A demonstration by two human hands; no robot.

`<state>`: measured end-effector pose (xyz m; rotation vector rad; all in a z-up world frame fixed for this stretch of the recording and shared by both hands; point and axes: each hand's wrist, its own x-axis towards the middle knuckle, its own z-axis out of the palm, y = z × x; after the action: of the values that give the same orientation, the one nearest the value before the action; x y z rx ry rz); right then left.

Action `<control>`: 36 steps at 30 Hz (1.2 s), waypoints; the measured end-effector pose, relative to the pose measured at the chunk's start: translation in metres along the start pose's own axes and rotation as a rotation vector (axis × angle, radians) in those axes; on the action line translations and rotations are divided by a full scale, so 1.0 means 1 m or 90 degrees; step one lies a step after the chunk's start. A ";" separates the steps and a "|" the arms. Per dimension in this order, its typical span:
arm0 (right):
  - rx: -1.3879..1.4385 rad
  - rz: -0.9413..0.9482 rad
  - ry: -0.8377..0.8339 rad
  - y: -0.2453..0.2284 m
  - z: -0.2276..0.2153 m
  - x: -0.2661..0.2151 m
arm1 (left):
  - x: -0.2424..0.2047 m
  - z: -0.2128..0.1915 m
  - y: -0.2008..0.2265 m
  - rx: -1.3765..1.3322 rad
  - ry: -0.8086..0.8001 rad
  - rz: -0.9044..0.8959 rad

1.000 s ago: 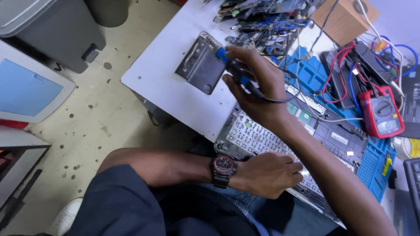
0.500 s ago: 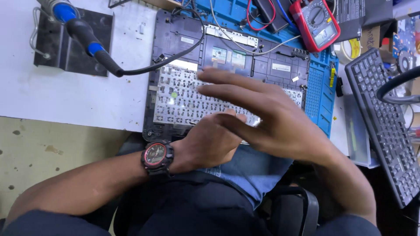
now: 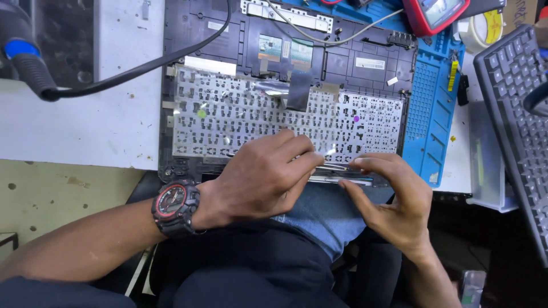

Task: The person uses a soldering iron and tweezers to work on the underside of a disassembled laptop keyboard. They apply heat to specific points on the metal frame and use tweezers to manipulate small components or solder.

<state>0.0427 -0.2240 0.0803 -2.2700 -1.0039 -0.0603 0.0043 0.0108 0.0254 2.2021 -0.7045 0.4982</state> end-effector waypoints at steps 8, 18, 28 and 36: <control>-0.045 -0.038 0.005 0.010 0.012 0.000 | 0.002 -0.006 0.000 -0.033 -0.012 -0.027; -0.016 -0.061 0.028 0.009 0.018 0.002 | -0.001 -0.005 -0.001 -0.023 -0.002 -0.013; -0.079 -0.154 0.005 0.013 0.017 0.008 | -0.001 -0.005 -0.003 -0.009 -0.009 -0.017; -0.091 -0.175 -0.005 0.013 0.016 0.008 | -0.003 -0.003 -0.003 -0.017 -0.005 -0.022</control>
<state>0.0541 -0.2159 0.0625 -2.2439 -1.3471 -0.2474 0.0038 0.0155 0.0240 2.1888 -0.6727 0.4616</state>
